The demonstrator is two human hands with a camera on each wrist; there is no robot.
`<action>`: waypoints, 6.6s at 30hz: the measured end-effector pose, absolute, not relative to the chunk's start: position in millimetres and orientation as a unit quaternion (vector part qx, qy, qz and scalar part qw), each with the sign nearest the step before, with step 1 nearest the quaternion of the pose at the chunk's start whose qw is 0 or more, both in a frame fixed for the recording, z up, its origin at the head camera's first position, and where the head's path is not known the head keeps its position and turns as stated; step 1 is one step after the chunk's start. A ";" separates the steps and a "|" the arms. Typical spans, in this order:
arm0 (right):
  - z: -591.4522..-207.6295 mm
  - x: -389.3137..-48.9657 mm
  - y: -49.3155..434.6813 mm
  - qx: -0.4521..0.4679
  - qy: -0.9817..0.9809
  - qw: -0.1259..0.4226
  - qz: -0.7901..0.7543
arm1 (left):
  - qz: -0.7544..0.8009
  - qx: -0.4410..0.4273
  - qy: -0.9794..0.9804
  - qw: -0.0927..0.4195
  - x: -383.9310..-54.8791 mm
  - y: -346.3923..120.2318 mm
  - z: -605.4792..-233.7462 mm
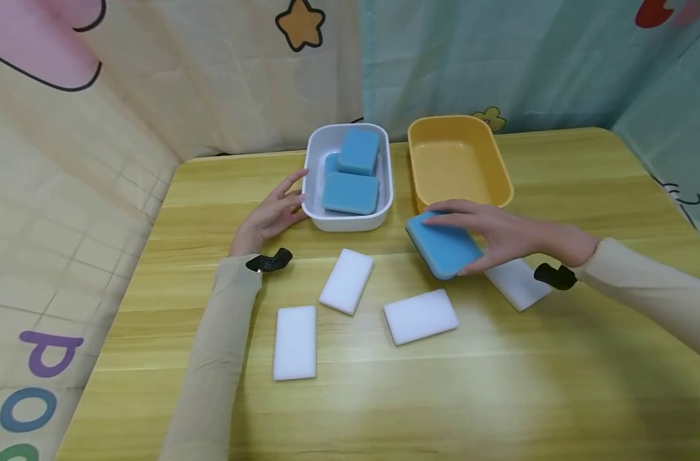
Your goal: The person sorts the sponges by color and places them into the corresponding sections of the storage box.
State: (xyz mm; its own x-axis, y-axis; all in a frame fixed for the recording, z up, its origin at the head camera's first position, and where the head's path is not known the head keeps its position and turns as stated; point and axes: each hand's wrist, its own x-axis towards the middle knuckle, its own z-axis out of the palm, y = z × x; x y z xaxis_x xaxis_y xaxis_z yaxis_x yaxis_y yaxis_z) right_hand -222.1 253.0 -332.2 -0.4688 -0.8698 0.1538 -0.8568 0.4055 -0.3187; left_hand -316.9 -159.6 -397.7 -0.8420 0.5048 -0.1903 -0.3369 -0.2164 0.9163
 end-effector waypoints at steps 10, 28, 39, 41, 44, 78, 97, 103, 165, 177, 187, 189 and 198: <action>-323.7 -229.8 240.8 -0.491 0.849 0.040 -0.191 | 0.770 0.073 0.559 0.298 -321.0 -145.0 -400.5; -302.0 -284.1 200.5 -0.490 0.848 0.018 -0.200 | 0.773 0.073 0.559 0.290 -322.2 -141.8 -398.3; -305.3 -305.2 175.2 -0.466 0.860 0.032 -0.205 | 0.772 0.070 0.564 0.285 -321.3 -140.2 -396.0; -306.9 -308.4 171.7 -0.460 0.863 0.034 -0.204 | 0.774 0.070 0.561 0.285 -320.9 -139.5 -396.2; -309.8 -313.1 168.7 -0.454 0.867 0.038 -0.201 | 0.776 0.069 0.556 0.289 -320.8 -137.9 -396.4; -327.7 -318.3 154.9 -0.405 0.887 0.063 -0.210 | 0.769 0.081 0.555 0.307 -326.1 -134.3 -397.4; -313.3 -317.1 205.6 -0.310 0.886 -0.103 -0.329 | 0.747 0.063 0.597 0.286 -325.3 -158.6 -400.2; -319.4 -317.6 237.1 -0.249 0.868 -0.172 -0.393 | 0.740 0.064 0.609 0.278 -324.2 -164.2 -398.1; -406.4 -308.2 326.3 -0.099 0.607 0.082 -0.785 | 0.262 0.331 0.895 0.144 -104.9 -181.5 -398.1; -405.2 -307.9 327.7 -0.105 0.602 0.080 -0.788 | 0.190 0.395 0.894 0.096 -90.7 -180.6 -392.0; -402.7 -307.7 329.8 -0.085 0.624 0.075 -0.773 | 0.179 0.378 0.900 0.125 -94.4 -183.2 -393.9; -402.6 -308.1 330.1 -0.088 0.617 0.078 -0.778 | 0.184 0.381 0.897 0.131 -95.9 -183.7 -392.5; -405.4 -306.1 327.9 -0.114 0.578 0.088 -0.803 | 0.195 0.407 0.883 0.128 -94.9 -184.6 -381.6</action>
